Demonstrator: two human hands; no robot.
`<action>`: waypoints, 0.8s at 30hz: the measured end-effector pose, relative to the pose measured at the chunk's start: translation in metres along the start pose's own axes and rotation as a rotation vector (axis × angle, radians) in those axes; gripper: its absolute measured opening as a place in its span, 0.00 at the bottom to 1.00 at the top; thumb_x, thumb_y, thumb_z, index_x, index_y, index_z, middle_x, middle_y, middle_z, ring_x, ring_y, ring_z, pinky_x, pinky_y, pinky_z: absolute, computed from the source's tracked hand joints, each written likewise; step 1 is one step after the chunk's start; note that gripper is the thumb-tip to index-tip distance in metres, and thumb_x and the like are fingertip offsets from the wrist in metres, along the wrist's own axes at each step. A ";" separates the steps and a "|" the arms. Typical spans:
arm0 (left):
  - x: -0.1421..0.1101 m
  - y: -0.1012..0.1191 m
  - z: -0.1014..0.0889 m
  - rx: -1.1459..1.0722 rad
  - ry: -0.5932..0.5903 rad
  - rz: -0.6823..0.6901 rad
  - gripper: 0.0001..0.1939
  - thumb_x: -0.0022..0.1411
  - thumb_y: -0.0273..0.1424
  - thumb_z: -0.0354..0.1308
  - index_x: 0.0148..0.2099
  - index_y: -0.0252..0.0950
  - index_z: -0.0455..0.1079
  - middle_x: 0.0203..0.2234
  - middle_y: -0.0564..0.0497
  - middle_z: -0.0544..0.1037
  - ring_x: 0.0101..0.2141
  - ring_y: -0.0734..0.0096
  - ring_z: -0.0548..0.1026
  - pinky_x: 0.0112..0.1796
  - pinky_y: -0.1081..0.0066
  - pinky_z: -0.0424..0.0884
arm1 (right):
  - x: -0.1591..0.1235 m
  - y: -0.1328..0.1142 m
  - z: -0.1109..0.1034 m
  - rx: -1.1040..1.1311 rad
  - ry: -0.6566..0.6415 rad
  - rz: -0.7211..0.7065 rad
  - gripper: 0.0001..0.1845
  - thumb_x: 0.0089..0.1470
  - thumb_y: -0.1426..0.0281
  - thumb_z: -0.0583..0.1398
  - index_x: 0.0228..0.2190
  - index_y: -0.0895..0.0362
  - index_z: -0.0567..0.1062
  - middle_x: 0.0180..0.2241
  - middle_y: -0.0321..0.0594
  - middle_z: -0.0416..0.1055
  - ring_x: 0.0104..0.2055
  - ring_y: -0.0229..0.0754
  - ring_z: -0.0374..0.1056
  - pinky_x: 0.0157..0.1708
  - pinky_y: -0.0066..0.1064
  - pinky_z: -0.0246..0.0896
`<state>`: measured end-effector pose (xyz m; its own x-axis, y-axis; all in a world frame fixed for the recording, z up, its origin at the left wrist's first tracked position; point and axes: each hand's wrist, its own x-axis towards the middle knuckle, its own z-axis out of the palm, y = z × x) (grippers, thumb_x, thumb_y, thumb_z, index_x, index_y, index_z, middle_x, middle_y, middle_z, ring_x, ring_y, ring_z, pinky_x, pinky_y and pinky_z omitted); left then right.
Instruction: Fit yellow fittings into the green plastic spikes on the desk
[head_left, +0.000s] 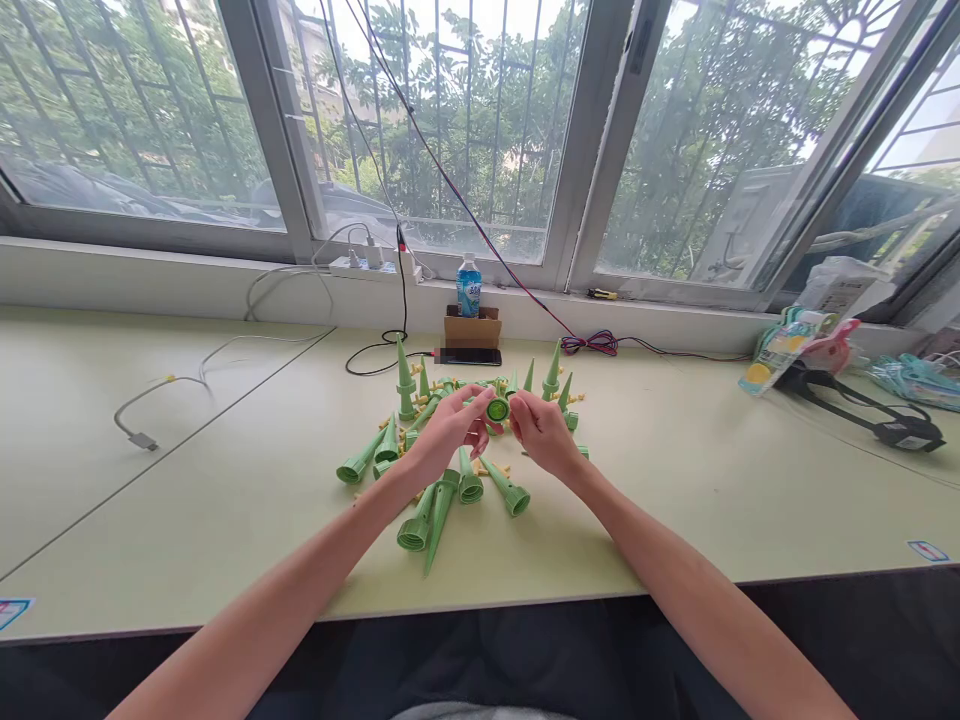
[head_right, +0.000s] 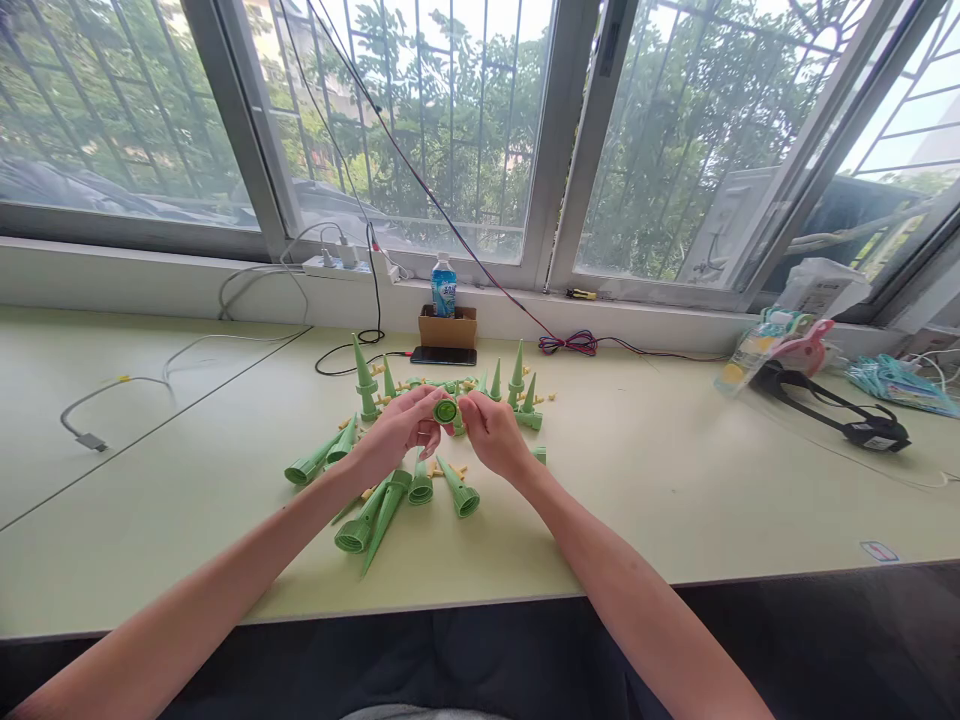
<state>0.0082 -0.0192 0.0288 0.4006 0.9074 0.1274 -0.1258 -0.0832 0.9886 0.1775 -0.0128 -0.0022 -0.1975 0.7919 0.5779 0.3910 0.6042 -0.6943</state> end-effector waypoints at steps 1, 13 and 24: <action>0.000 0.000 0.000 -0.003 0.000 0.003 0.20 0.60 0.48 0.59 0.39 0.35 0.63 0.23 0.53 0.71 0.16 0.79 0.66 0.17 0.76 0.62 | 0.000 0.000 0.000 0.005 -0.002 0.000 0.25 0.65 0.53 0.46 0.22 0.55 0.60 0.19 0.32 0.60 0.21 0.34 0.53 0.24 0.28 0.50; 0.000 0.000 -0.001 0.059 0.025 0.028 0.20 0.59 0.47 0.60 0.42 0.36 0.64 0.21 0.56 0.68 0.16 0.77 0.66 0.18 0.75 0.60 | 0.000 0.000 0.000 0.010 -0.017 0.019 0.26 0.65 0.51 0.46 0.22 0.54 0.60 0.19 0.33 0.60 0.21 0.35 0.53 0.24 0.28 0.50; -0.004 0.002 -0.001 0.199 0.003 0.090 0.18 0.62 0.47 0.57 0.45 0.39 0.63 0.21 0.58 0.67 0.17 0.78 0.65 0.20 0.74 0.62 | 0.001 0.001 -0.001 0.011 -0.012 0.004 0.26 0.65 0.52 0.46 0.21 0.54 0.58 0.17 0.32 0.58 0.21 0.35 0.54 0.24 0.29 0.50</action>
<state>0.0058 -0.0228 0.0298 0.3930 0.8939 0.2156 0.0214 -0.2432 0.9697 0.1788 -0.0113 -0.0022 -0.2068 0.7950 0.5702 0.3817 0.6022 -0.7012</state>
